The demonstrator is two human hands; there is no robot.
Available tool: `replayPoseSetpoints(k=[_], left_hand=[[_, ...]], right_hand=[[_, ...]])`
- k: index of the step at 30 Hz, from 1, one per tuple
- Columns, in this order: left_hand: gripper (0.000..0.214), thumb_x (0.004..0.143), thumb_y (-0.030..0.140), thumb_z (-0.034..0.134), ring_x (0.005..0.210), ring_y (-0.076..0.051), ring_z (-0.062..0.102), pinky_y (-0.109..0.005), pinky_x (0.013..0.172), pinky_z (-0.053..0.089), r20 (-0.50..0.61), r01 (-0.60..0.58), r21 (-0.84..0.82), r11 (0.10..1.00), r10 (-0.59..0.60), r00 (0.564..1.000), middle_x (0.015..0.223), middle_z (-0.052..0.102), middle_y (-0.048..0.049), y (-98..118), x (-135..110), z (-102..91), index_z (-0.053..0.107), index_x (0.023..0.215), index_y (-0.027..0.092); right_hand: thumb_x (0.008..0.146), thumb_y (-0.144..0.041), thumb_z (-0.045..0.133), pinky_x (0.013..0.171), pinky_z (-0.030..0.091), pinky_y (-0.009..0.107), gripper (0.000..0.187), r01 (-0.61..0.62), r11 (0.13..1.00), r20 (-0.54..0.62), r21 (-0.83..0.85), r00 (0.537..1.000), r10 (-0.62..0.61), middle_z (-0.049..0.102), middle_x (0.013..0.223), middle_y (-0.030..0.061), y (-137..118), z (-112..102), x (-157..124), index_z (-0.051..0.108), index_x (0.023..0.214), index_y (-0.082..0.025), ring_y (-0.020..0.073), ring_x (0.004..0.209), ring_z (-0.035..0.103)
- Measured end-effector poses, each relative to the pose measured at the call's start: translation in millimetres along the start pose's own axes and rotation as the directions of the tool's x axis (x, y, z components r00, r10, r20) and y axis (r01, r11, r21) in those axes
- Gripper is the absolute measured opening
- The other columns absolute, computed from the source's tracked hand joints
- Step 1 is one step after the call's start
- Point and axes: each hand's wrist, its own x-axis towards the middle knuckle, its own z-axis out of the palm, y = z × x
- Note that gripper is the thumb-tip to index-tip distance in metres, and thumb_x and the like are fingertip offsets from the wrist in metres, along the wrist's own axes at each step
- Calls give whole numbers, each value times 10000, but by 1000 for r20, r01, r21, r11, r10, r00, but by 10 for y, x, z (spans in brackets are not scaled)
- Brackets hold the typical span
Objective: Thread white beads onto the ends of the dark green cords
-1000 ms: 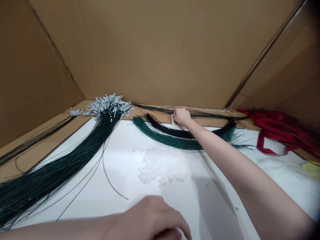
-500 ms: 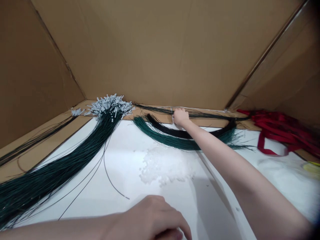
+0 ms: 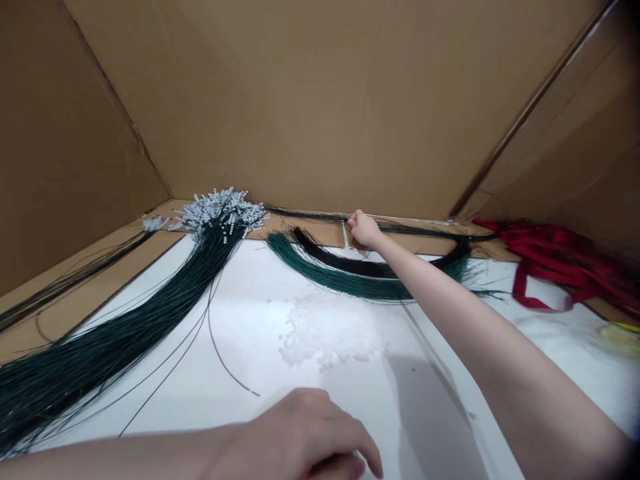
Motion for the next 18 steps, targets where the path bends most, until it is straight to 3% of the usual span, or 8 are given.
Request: replayPoseSetpoints(k=[9,18], left_hand=[[255,928,140,443,787,-145,705,-223,832,518,0,8,4,1000,-8,1000,856,757,-38,11,-16,2,672,1034,168],[242,921,134,460,785,-138,703,-212,846,518,-9,-5,5,1000,5,1000,831,753,-36,17,-19,-14,679,1020,163]], right_hand=[[977,-321,597,826,581,401,325,-49,983,25,179,999,45,644,1203,97,-89,-244,32,595,1257,-156,207,983,668],[966,-310,616,879,562,424,284,-3,993,94,117,996,-8,642,1221,97,-170,-580,94,629,1205,-157,218,1036,653]])
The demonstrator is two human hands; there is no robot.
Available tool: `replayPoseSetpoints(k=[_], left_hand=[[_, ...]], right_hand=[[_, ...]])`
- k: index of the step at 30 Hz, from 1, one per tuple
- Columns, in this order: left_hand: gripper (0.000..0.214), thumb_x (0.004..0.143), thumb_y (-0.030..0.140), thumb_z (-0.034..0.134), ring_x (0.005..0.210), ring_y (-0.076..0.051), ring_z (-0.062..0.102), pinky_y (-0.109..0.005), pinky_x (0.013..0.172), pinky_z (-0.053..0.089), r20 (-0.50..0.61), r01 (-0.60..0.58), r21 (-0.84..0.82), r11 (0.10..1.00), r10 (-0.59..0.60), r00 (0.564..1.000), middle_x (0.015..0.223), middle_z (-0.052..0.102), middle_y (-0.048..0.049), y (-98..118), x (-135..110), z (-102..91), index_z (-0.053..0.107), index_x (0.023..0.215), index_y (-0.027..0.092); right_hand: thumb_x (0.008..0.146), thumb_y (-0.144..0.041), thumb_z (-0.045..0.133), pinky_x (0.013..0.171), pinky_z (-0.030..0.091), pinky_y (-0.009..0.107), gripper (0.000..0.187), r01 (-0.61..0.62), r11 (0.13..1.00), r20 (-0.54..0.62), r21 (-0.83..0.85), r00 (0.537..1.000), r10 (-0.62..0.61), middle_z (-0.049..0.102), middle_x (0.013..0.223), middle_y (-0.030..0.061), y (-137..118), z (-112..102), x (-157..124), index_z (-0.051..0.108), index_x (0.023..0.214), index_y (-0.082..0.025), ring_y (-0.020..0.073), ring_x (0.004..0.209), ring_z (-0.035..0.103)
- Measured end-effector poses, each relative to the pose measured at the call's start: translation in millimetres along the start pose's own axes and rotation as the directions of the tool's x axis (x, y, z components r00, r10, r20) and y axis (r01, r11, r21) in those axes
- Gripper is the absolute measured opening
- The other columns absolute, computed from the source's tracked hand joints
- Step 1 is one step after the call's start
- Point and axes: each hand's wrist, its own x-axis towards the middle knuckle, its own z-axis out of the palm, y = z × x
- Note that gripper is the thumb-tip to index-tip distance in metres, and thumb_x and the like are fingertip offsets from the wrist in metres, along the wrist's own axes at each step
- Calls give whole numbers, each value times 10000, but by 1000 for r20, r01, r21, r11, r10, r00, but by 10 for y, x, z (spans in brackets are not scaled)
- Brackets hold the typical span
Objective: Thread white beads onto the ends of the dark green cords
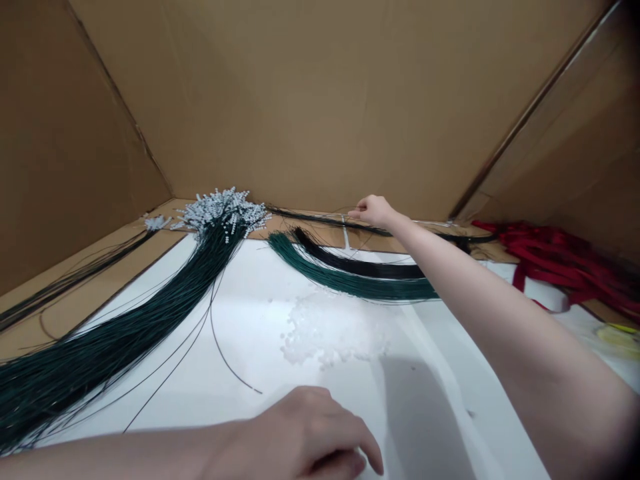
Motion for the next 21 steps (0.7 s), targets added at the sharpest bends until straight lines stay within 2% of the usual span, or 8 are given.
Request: replayPoseSetpoints(k=[4,9,16,21], left_hand=[[249,922,138,452,788,-139,706,-221,845,525,2,4,15,1000,-4,1000,837,758,-29,-17,-1,13,676,1023,178],[247,920,133,451,769,-134,704,-216,832,529,8,-12,16,1000,12,1000,832,759,-34,-16,-7,25,675,1017,168],[237,910,134,463,764,-141,701,-223,813,535,9,-10,9,1000,10,1000,836,760,-38,-33,-6,26,674,1012,171],[230,917,136,465,777,-144,702,-230,812,535,5,-16,-11,1000,16,1000,848,759,-39,-28,-1,14,666,1018,181]], right_hand=[[971,-310,607,873,565,418,277,1,999,-11,48,1000,0,644,1218,95,-15,-39,25,630,1203,-160,216,1028,655],[978,-330,593,871,564,420,296,-38,971,-44,237,998,50,639,1225,97,-60,-68,78,621,1221,-162,218,1027,655],[988,-345,582,699,588,319,271,-133,849,76,512,991,110,681,1036,65,-141,-135,64,631,1152,-135,155,817,676],[993,-358,570,688,584,313,275,-141,767,98,625,990,103,682,1017,62,-140,-156,57,632,1142,-135,149,798,672]])
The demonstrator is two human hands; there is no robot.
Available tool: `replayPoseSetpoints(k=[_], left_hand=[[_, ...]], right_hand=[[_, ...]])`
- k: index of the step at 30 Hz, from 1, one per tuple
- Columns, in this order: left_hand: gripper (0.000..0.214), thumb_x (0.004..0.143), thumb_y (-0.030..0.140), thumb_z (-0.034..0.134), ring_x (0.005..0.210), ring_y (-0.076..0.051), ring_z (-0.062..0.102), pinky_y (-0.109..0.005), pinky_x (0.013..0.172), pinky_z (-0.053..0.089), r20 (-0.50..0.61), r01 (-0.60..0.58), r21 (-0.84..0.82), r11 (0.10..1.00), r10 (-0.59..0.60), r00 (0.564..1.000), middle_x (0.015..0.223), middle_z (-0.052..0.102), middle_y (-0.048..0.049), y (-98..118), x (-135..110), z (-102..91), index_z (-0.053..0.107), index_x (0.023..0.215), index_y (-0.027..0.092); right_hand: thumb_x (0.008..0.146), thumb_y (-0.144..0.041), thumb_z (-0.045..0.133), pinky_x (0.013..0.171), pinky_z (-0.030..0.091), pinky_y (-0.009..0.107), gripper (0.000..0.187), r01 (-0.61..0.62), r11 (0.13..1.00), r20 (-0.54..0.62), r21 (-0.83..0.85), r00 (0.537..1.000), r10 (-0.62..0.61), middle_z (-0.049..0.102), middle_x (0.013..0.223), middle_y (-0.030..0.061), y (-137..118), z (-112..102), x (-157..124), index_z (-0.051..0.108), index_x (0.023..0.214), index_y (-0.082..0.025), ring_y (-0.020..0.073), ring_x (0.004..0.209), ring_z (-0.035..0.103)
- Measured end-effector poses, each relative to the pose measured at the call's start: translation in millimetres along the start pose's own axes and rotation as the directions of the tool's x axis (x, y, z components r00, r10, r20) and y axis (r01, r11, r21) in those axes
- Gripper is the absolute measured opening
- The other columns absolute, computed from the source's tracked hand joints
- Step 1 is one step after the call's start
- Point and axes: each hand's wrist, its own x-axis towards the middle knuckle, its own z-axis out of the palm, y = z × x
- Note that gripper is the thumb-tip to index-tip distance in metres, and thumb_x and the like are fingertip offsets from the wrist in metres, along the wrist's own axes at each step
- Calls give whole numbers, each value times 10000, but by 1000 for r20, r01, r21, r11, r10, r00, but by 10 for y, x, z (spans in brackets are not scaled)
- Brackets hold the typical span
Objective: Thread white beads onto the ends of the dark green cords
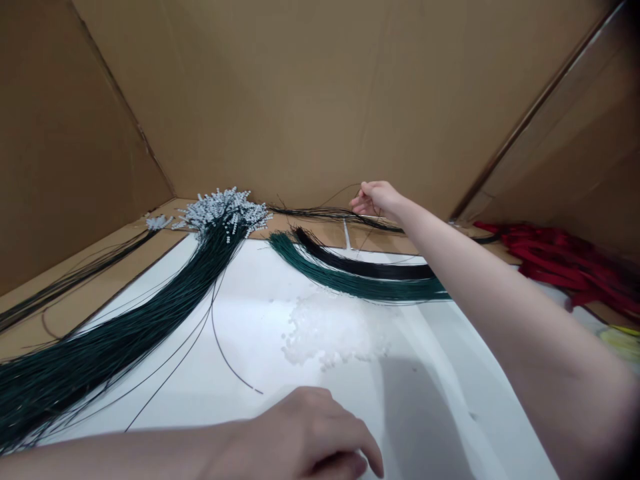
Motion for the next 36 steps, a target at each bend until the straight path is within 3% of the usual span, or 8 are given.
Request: replayPoseSetpoints(k=[7,12,17,22,25,29,32,36], left_hand=[[236,933,158,460,751,-143,672,-250,798,536,-26,36,-23,999,-37,999,819,729,-46,9,-8,1,679,1019,175],[225,948,156,455,580,-103,541,-210,590,462,-226,35,-64,997,-49,973,695,631,-30,83,31,-117,664,1031,142],[200,980,196,464,632,-94,527,-220,620,426,-448,110,-20,994,-108,888,808,633,-19,198,347,-602,646,1057,163],[110,879,166,590,762,-122,531,-221,677,396,-569,333,-146,932,-355,742,845,622,-12,-216,966,-1136,656,967,155],[182,894,199,603,826,-147,581,-244,698,443,-553,405,-270,874,-485,678,951,647,-66,-580,1361,-1224,620,1056,117],[301,944,331,621,768,-134,620,-272,670,536,-389,440,-394,807,-580,715,964,641,-51,-826,1727,-1111,579,1155,121],[258,995,351,547,584,-76,538,-203,530,487,-294,466,-426,775,-606,739,805,597,-5,-854,1790,-1089,596,1076,110],[305,1012,391,509,408,-26,266,-154,379,240,-257,481,-412,774,-605,754,588,412,73,-855,1620,-1327,606,956,107]], right_hand=[[988,-355,578,721,584,333,288,45,994,-61,96,997,-39,671,1067,71,-2,-44,77,621,1172,-138,164,846,671],[985,-346,585,728,586,336,291,28,991,-51,131,998,-21,667,1084,74,-37,-76,28,617,1184,-138,167,859,672],[979,-334,595,763,588,359,293,-39,988,20,152,999,37,664,1122,82,-38,-15,-157,617,1198,-140,182,906,675],[974,-326,602,829,579,403,317,-86,985,55,152,995,78,643,1201,96,28,116,-323,606,1237,-150,209,991,665],[973,-323,604,824,581,399,315,-77,987,50,139,996,70,644,1197,96,83,200,-379,606,1236,-149,208,986,666],[976,-324,598,837,578,403,307,-39,995,39,92,999,35,642,1209,97,159,282,-409,610,1234,-156,208,997,663],[978,-326,596,859,570,415,309,5,999,27,34,1000,-6,636,1228,101,230,265,-405,611,1238,-160,214,1019,658],[973,-325,602,868,567,426,322,95,994,9,-51,995,-95,629,1243,102,320,135,-358,604,1250,-161,222,1036,653]])
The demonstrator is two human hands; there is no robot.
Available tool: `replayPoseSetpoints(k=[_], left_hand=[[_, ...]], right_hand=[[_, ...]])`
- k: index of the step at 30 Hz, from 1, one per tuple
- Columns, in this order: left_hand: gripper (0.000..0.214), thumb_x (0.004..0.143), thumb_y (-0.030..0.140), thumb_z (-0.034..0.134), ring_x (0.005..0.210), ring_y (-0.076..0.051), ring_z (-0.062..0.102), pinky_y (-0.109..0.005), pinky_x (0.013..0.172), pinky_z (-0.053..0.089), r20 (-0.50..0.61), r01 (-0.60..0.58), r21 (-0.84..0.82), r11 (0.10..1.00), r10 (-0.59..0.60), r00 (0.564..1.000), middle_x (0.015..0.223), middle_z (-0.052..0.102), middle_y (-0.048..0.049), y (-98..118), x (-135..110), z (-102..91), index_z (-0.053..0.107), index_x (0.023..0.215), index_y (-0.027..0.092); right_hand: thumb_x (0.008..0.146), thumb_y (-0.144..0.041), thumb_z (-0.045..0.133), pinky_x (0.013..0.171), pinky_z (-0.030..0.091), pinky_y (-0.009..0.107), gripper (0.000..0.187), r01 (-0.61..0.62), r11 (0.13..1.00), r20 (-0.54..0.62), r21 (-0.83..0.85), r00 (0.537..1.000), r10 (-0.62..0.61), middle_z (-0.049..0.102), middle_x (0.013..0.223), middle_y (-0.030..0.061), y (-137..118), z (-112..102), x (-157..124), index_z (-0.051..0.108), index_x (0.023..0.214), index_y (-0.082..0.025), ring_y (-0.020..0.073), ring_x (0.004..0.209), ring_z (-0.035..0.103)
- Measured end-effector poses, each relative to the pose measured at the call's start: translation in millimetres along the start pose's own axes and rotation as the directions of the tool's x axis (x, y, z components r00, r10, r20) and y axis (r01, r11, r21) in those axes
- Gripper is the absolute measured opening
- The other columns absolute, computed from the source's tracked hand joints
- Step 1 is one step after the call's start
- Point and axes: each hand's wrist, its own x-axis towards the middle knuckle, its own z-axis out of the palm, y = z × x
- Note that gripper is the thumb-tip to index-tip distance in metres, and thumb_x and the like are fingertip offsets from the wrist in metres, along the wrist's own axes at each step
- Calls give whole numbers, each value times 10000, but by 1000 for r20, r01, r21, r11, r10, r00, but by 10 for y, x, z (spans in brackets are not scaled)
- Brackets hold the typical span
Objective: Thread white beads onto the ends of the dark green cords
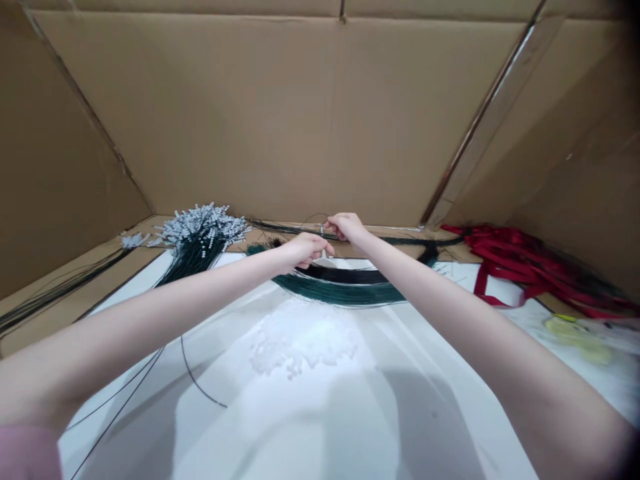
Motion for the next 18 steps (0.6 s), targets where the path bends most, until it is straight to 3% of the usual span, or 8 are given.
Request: replayPoseSetpoints(k=[3,10,15,18], left_hand=[[325,982,404,554,386,-22,155,-191,405,99,-31,-51,29,998,52,998,512,251,82,33,-86,-337,639,851,120],[328,928,471,571,432,-56,174,-224,454,135,-119,-193,202,960,219,968,553,241,51,162,-243,-905,663,852,165],[277,936,337,492,514,-120,389,-245,534,343,-221,-132,496,858,272,937,571,415,-3,41,-141,-1105,677,845,151],[212,829,224,592,877,-245,579,-357,839,462,-282,-76,684,726,360,889,863,634,-106,-72,-35,-1130,683,986,115]], right_hand=[[971,-327,606,872,565,432,332,79,995,9,-61,997,-79,626,1249,103,45,-88,52,601,1257,-159,227,1045,651],[973,-321,605,873,564,426,294,260,949,199,-176,954,-224,649,1206,95,46,18,106,625,1209,-148,219,1029,659],[968,-328,610,861,566,419,294,328,903,263,-279,930,-256,655,1192,89,48,125,109,632,1196,-145,220,1015,662],[966,-328,613,854,568,415,296,345,874,258,-342,929,-265,654,1191,89,63,113,123,631,1198,-144,220,1010,662]])
